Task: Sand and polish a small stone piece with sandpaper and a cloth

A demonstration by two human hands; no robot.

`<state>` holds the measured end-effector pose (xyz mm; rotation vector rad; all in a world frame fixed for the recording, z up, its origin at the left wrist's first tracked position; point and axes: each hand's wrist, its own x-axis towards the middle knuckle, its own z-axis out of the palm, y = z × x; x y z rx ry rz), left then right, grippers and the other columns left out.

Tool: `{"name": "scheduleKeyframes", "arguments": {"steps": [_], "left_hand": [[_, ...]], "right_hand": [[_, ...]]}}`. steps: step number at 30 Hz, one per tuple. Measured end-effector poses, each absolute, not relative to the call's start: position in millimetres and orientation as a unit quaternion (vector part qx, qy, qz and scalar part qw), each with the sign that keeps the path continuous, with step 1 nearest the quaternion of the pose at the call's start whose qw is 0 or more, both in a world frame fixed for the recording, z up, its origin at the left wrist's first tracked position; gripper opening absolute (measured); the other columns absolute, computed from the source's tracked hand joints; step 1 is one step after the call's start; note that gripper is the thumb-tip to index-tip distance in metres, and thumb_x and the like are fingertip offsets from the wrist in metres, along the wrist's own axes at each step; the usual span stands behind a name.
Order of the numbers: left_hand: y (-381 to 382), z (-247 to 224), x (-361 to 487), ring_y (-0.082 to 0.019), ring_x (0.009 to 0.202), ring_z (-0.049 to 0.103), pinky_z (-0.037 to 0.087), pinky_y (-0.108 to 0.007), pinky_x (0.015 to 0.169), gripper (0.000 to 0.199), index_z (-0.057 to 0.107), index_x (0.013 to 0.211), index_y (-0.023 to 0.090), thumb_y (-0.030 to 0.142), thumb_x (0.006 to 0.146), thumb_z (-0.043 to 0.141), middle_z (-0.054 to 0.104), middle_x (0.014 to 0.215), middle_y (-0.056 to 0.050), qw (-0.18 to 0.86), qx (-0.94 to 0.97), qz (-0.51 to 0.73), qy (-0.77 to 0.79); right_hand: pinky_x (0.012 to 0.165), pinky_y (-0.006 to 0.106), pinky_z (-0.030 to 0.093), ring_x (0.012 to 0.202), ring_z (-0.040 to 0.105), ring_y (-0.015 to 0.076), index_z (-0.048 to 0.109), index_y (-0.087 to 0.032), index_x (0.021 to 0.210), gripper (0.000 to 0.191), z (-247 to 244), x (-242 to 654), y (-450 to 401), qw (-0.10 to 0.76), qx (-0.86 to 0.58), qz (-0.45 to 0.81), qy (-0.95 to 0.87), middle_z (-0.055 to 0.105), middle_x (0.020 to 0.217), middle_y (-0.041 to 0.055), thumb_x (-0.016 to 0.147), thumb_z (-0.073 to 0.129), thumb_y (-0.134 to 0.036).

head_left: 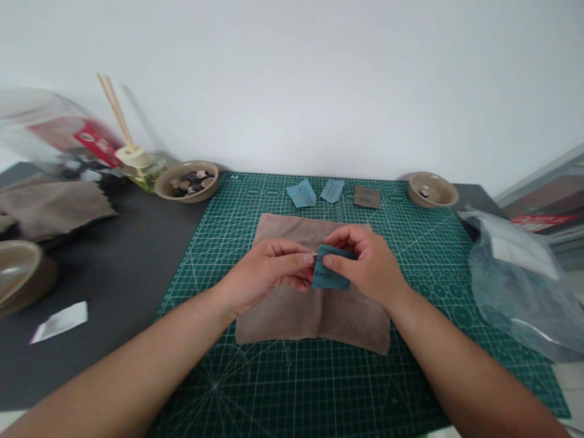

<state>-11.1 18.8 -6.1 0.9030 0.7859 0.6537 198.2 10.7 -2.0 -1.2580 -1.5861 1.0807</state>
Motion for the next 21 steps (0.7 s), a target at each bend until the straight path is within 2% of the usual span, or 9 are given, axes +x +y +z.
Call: {"name": "scheduleKeyframes", "arguments": {"steps": [6, 13, 21], "left_hand": [[19.7, -6.9, -11.2, -0.014, 0.069, 0.07, 0.058, -0.02, 0.062, 0.029, 0.078, 0.088, 0.012, 0.038, 0.08, 0.082, 0.076, 0.077, -0.007, 0.746, 0.449, 0.306, 0.385], [19.4, -3.4, -10.1, -0.009, 0.064, 0.059, 0.046, -0.017, 0.059, 0.02, 0.079, 0.082, 0.015, 0.035, 0.081, 0.08, 0.073, 0.074, -0.003, 0.698, 0.503, 0.321, 0.396], [20.8, -3.3, -10.5, -0.01, 0.063, 0.056, 0.043, -0.019, 0.06, 0.017, 0.081, 0.082, 0.015, 0.032, 0.081, 0.078, 0.07, 0.067, -0.002, 0.656, 0.55, 0.318, 0.407]], "right_hand": [[0.07, 0.03, 0.05, 0.078, 0.067, 0.0173, 0.072, -0.018, 0.095, 0.019, -1.4, 199.7, 11.5, 0.377, -0.502, 0.389, -0.674, 0.076, 0.088, 0.0036, 0.076, 0.073, -0.024], [0.057, 0.027, 0.041, 0.067, 0.06, 0.0147, 0.071, -0.018, 0.087, 0.013, -3.1, 198.0, 10.2, 0.33, -0.464, 0.405, -0.715, 0.071, 0.077, 0.0014, 0.084, 0.07, -0.031], [0.066, 0.028, 0.045, 0.075, 0.065, 0.0154, 0.07, -0.02, 0.092, 0.008, -7.0, 196.6, 7.7, 0.354, -0.446, 0.346, -0.746, 0.074, 0.085, 0.0009, 0.088, 0.069, -0.027]]}}
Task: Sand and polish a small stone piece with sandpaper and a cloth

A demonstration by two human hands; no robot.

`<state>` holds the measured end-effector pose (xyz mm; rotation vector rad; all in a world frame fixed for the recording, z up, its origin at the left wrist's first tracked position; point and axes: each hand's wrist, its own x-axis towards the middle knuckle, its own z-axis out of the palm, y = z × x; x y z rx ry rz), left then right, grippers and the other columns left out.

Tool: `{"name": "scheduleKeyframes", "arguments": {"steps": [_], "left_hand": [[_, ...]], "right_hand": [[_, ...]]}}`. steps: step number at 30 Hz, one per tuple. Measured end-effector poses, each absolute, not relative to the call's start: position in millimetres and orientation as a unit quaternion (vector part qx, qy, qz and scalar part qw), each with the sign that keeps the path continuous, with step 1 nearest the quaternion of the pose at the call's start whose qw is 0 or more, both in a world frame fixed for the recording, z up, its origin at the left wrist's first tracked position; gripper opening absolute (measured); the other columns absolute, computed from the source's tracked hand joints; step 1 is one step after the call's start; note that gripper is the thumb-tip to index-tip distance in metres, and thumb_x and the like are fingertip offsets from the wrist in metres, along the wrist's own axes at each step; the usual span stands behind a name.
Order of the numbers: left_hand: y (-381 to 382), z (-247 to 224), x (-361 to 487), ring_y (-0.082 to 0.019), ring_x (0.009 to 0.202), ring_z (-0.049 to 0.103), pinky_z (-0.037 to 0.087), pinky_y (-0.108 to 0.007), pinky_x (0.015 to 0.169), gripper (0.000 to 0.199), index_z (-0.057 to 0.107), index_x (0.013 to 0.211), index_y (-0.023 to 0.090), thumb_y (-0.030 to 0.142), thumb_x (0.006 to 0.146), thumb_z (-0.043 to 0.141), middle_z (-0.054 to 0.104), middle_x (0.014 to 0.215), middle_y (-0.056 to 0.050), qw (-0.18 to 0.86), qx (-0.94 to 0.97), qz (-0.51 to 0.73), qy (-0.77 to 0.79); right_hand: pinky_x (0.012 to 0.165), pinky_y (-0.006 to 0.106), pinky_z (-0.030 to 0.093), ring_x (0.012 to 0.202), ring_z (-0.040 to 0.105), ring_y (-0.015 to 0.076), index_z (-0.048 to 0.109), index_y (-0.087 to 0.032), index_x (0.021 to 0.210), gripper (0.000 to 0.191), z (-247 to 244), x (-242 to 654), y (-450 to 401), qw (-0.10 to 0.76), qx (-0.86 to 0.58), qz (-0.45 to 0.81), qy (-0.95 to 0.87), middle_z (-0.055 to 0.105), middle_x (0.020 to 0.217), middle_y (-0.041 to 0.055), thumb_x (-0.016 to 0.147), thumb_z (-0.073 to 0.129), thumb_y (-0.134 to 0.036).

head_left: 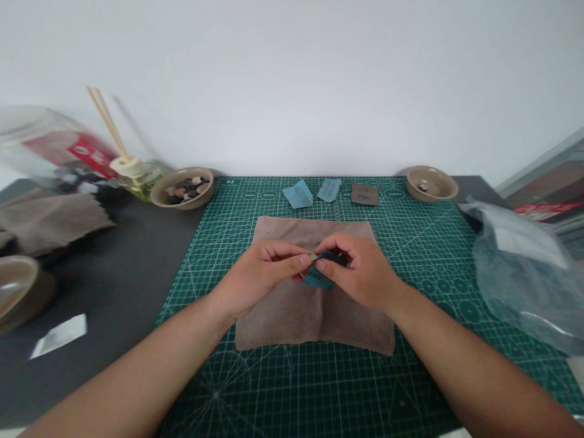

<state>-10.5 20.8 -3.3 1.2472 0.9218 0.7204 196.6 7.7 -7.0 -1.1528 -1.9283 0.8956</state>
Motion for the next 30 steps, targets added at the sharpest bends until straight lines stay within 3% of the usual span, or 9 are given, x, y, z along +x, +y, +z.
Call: {"name": "scheduleKeyframes", "arguments": {"steps": [6, 13, 20, 24, 30], "left_hand": [[19.3, -4.3, -8.5, -0.008, 0.063, 0.059, 0.047, -0.017, 0.06, 0.015, 0.078, 0.084, 0.015, 0.029, 0.08, 0.08, 0.072, 0.074, 0.0, 0.654, 0.539, 0.331, 0.414], [15.3, -6.4, -3.8, -0.008, 0.057, 0.057, 0.045, -0.016, 0.054, 0.021, 0.07, 0.074, 0.013, 0.032, 0.082, 0.075, 0.066, 0.065, 0.001, 0.64, 0.554, 0.322, 0.425], [13.9, -6.7, -3.8, -0.012, 0.068, 0.065, 0.052, -0.02, 0.063, 0.031, 0.072, 0.11, 0.016, 0.031, 0.084, 0.076, 0.075, 0.08, -0.002, 0.616, 0.565, 0.358, 0.416], [13.7, -7.4, -6.9, -0.016, 0.082, 0.07, 0.057, -0.024, 0.075, 0.024, 0.078, 0.105, 0.018, 0.023, 0.082, 0.078, 0.079, 0.096, -0.005, 0.656, 0.551, 0.36, 0.369], [13.0, -6.9, -10.5, -0.014, 0.077, 0.071, 0.057, -0.021, 0.07, 0.023, 0.078, 0.106, 0.019, 0.022, 0.083, 0.077, 0.079, 0.094, -0.005, 0.7, 0.523, 0.357, 0.331]], "right_hand": [[0.066, 0.028, 0.045, 0.076, 0.065, 0.0156, 0.069, -0.02, 0.089, 0.005, -6.7, 195.1, 5.9, 0.363, -0.452, 0.319, -0.75, 0.074, 0.085, 0.0009, 0.087, 0.069, -0.024], [0.071, 0.031, 0.048, 0.08, 0.067, 0.0177, 0.068, -0.021, 0.086, 0.002, -4.2, 193.2, 2.5, 0.356, -0.454, 0.329, -0.748, 0.074, 0.085, 0.0017, 0.086, 0.068, -0.023], [0.06, 0.028, 0.042, 0.066, 0.057, 0.0134, 0.065, -0.021, 0.082, 0.009, -2.3, 193.1, 5.4, 0.379, -0.466, 0.391, -0.697, 0.067, 0.074, -0.0012, 0.084, 0.07, -0.027], [0.056, 0.027, 0.041, 0.064, 0.054, 0.013, 0.064, -0.02, 0.082, 0.013, -2.5, 195.8, 7.3, 0.379, -0.48, 0.462, -0.642, 0.062, 0.073, -0.0014, 0.081, 0.072, -0.03], [0.057, 0.026, 0.044, 0.063, 0.055, 0.0127, 0.061, -0.02, 0.081, 0.026, 1.4, 197.1, 9.3, 0.386, -0.457, 0.562, -0.571, 0.061, 0.072, -0.0016, 0.074, 0.078, -0.038]]}}
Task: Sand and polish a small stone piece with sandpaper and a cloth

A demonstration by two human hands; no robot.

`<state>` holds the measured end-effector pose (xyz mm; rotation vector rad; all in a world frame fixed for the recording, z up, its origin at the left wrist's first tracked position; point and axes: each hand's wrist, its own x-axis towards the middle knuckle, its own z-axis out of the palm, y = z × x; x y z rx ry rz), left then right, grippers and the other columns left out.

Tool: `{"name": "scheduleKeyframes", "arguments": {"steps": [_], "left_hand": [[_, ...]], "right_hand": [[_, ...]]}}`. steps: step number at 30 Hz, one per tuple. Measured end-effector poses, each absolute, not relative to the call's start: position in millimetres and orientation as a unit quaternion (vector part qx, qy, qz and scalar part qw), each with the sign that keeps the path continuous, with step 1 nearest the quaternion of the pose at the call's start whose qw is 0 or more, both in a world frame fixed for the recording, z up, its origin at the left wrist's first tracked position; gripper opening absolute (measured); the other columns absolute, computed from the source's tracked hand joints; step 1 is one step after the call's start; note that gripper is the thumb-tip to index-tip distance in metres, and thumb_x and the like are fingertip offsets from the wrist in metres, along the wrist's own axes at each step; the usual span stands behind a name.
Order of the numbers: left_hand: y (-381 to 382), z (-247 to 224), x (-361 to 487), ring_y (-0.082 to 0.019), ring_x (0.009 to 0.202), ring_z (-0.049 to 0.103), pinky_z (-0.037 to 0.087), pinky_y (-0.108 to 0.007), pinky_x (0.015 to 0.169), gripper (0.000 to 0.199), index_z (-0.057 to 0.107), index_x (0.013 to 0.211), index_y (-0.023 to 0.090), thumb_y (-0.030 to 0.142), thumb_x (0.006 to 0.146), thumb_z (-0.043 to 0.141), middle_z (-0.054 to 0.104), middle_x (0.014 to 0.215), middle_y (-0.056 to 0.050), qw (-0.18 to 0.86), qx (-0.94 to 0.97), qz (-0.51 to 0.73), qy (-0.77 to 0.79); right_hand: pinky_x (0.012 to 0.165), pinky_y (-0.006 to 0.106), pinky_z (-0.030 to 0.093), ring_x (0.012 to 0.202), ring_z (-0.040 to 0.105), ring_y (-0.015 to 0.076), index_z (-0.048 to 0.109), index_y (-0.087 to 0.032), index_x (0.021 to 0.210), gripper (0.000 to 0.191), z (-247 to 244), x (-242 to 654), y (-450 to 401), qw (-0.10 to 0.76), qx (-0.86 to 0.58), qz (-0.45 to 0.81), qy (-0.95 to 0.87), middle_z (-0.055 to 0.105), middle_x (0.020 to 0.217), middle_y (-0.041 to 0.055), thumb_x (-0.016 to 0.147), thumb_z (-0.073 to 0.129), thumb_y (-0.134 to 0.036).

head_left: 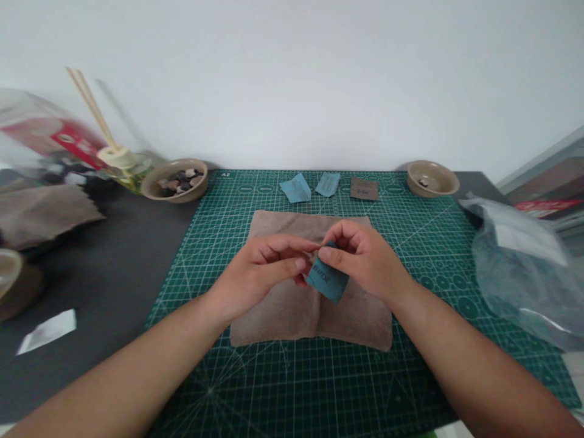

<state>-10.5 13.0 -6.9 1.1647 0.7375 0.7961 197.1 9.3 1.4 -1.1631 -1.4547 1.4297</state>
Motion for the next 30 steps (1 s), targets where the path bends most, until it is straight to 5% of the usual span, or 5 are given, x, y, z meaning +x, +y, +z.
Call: {"name": "scheduleKeyframes", "arguments": {"steps": [8, 17, 24, 30], "left_hand": [[6.9, 0.5, -3.3, -0.012, 0.069, 0.066, 0.052, -0.02, 0.064, 0.011, 0.076, 0.091, 0.019, 0.02, 0.079, 0.076, 0.075, 0.08, 0.0, 0.483, 0.709, 0.329, 0.394], [5.3, -3.3, -9.6, -0.014, 0.069, 0.068, 0.052, -0.021, 0.063, 0.017, 0.074, 0.096, 0.019, 0.027, 0.081, 0.077, 0.074, 0.08, -0.001, 0.46, 0.724, 0.357, 0.369], [6.4, -10.1, -12.2, -0.014, 0.058, 0.061, 0.041, -0.024, 0.055, 0.007, 0.07, 0.082, 0.016, 0.013, 0.081, 0.064, 0.067, 0.066, -0.002, 0.213, 0.891, 0.236, 0.325], [5.8, -9.7, -9.3, -0.01, 0.057, 0.063, 0.045, -0.019, 0.054, 0.011, 0.068, 0.088, 0.018, 0.01, 0.081, 0.065, 0.069, 0.068, 0.003, 0.228, 0.869, 0.304, 0.316]], "right_hand": [[0.055, 0.024, 0.042, 0.062, 0.053, 0.0117, 0.061, -0.02, 0.082, 0.025, -2.3, 195.5, 8.7, 0.36, -0.445, 0.584, -0.576, 0.06, 0.07, -0.0024, 0.072, 0.08, -0.032], [0.053, 0.024, 0.039, 0.06, 0.05, 0.0113, 0.056, -0.02, 0.079, 0.037, -0.5, 199.4, 7.9, 0.344, -0.383, 0.684, -0.516, 0.059, 0.07, -0.0028, 0.067, 0.086, -0.038], [0.058, 0.027, 0.037, 0.066, 0.051, 0.0127, 0.058, -0.019, 0.076, 0.015, -2.7, 193.2, 5.7, 0.298, -0.449, 0.447, -0.714, 0.058, 0.071, -0.0024, 0.076, 0.073, -0.021], [0.056, 0.027, 0.038, 0.065, 0.051, 0.0126, 0.058, -0.019, 0.078, 0.024, 0.4, 193.6, 4.5, 0.305, -0.453, 0.473, -0.692, 0.058, 0.07, -0.0029, 0.076, 0.077, -0.033]]}}
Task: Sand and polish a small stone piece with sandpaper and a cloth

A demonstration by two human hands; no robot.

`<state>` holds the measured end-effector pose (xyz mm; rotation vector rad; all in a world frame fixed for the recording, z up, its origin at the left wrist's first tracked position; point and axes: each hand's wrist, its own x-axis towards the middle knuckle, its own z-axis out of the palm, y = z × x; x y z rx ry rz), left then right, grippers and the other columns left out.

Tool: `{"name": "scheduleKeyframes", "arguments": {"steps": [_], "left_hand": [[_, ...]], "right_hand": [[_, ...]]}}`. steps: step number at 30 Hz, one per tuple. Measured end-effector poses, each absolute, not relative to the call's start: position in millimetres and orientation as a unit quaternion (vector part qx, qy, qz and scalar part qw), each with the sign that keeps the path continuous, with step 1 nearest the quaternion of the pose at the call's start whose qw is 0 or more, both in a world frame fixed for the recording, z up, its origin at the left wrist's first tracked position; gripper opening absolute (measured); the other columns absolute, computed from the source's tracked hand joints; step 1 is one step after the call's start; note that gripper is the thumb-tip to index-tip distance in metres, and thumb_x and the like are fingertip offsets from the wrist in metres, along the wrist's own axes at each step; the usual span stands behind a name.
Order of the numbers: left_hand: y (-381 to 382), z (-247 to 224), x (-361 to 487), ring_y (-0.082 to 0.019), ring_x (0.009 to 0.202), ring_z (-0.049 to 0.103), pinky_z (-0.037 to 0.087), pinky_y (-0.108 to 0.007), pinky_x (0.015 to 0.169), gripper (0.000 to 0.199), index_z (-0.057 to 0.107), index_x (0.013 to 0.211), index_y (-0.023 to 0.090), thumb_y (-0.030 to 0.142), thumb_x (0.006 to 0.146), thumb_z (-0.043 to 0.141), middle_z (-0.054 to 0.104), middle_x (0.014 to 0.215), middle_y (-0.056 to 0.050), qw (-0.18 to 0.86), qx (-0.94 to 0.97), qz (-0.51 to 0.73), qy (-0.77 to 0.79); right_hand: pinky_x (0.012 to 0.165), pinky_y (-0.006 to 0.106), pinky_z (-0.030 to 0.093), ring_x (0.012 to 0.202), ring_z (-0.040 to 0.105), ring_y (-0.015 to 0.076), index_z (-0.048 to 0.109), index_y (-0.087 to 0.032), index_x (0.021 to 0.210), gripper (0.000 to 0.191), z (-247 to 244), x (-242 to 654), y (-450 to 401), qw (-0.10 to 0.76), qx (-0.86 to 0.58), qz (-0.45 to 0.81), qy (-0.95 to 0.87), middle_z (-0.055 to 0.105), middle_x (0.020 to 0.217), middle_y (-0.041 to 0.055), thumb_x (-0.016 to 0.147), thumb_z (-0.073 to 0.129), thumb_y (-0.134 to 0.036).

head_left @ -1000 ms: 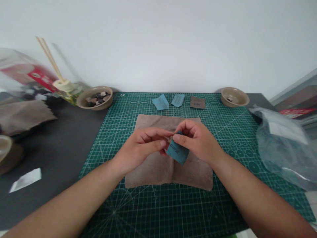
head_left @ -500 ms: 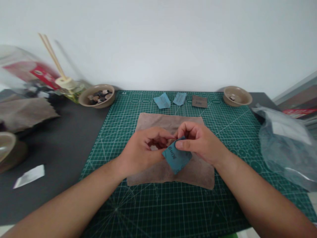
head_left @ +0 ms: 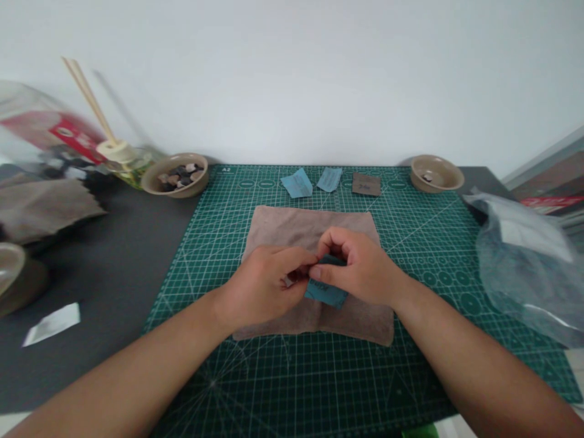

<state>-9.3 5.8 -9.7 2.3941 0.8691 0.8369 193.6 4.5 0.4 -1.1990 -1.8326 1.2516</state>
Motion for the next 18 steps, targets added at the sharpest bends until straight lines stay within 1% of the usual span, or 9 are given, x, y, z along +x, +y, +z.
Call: {"name": "scheduleKeyframes", "arguments": {"steps": [3, 6, 8, 11, 15, 18], "left_hand": [[4.9, -6.4, -7.6, -0.007, 0.056, 0.064, 0.044, -0.014, 0.05, 0.017, 0.069, 0.094, 0.019, 0.009, 0.08, 0.067, 0.072, 0.072, 0.005, 0.236, 0.845, 0.368, 0.308], [4.5, -4.7, -7.1, -0.007, 0.059, 0.067, 0.049, -0.012, 0.052, 0.02, 0.069, 0.095, 0.019, 0.008, 0.079, 0.07, 0.074, 0.074, 0.005, 0.215, 0.835, 0.399, 0.312], [4.4, -4.4, -7.6, -0.007, 0.06, 0.068, 0.052, -0.013, 0.056, 0.02, 0.068, 0.095, 0.019, 0.008, 0.078, 0.071, 0.075, 0.075, 0.005, 0.203, 0.834, 0.405, 0.316], [4.4, -4.4, -9.4, -0.007, 0.062, 0.069, 0.054, -0.012, 0.059, 0.022, 0.069, 0.097, 0.019, 0.008, 0.078, 0.071, 0.076, 0.076, 0.004, 0.192, 0.833, 0.406, 0.322], [4.7, -4.5, -11.6, -0.006, 0.063, 0.07, 0.051, -0.01, 0.055, 0.022, 0.07, 0.099, 0.018, 0.01, 0.078, 0.072, 0.075, 0.075, 0.005, 0.188, 0.825, 0.405, 0.346], [4.7, -4.5, -12.0, -0.006, 0.062, 0.068, 0.05, -0.01, 0.056, 0.018, 0.07, 0.096, 0.018, 0.011, 0.079, 0.073, 0.074, 0.076, 0.005, 0.194, 0.829, 0.395, 0.345]], "right_hand": [[0.055, 0.026, 0.041, 0.065, 0.054, 0.0131, 0.059, -0.018, 0.086, 0.03, 1.4, 195.3, 4.9, 0.307, -0.458, 0.513, -0.658, 0.06, 0.073, -0.0027, 0.074, 0.079, -0.037], [0.057, 0.026, 0.042, 0.067, 0.055, 0.0132, 0.062, -0.018, 0.088, 0.033, 0.9, 196.1, 6.1, 0.305, -0.469, 0.513, -0.651, 0.062, 0.075, -0.0023, 0.073, 0.081, -0.04], [0.056, 0.025, 0.039, 0.066, 0.053, 0.0122, 0.064, -0.017, 0.085, 0.031, 0.6, 196.2, 6.8, 0.304, -0.47, 0.489, -0.669, 0.062, 0.073, -0.0027, 0.075, 0.08, -0.041], [0.054, 0.024, 0.036, 0.064, 0.051, 0.0112, 0.065, -0.017, 0.079, 0.029, 1.3, 196.8, 6.9, 0.297, -0.462, 0.47, -0.691, 0.06, 0.069, -0.0033, 0.075, 0.079, -0.042], [0.051, 0.024, 0.032, 0.058, 0.048, 0.0107, 0.061, -0.017, 0.07, 0.031, 3.3, 199.1, 6.6, 0.29, -0.467, 0.49, -0.677, 0.055, 0.062, -0.0036, 0.074, 0.078, -0.042], [0.049, 0.024, 0.033, 0.056, 0.047, 0.0108, 0.059, -0.018, 0.069, 0.029, 4.3, 201.3, 7.2, 0.307, -0.473, 0.529, -0.634, 0.053, 0.06, -0.0037, 0.073, 0.076, -0.04]]}}
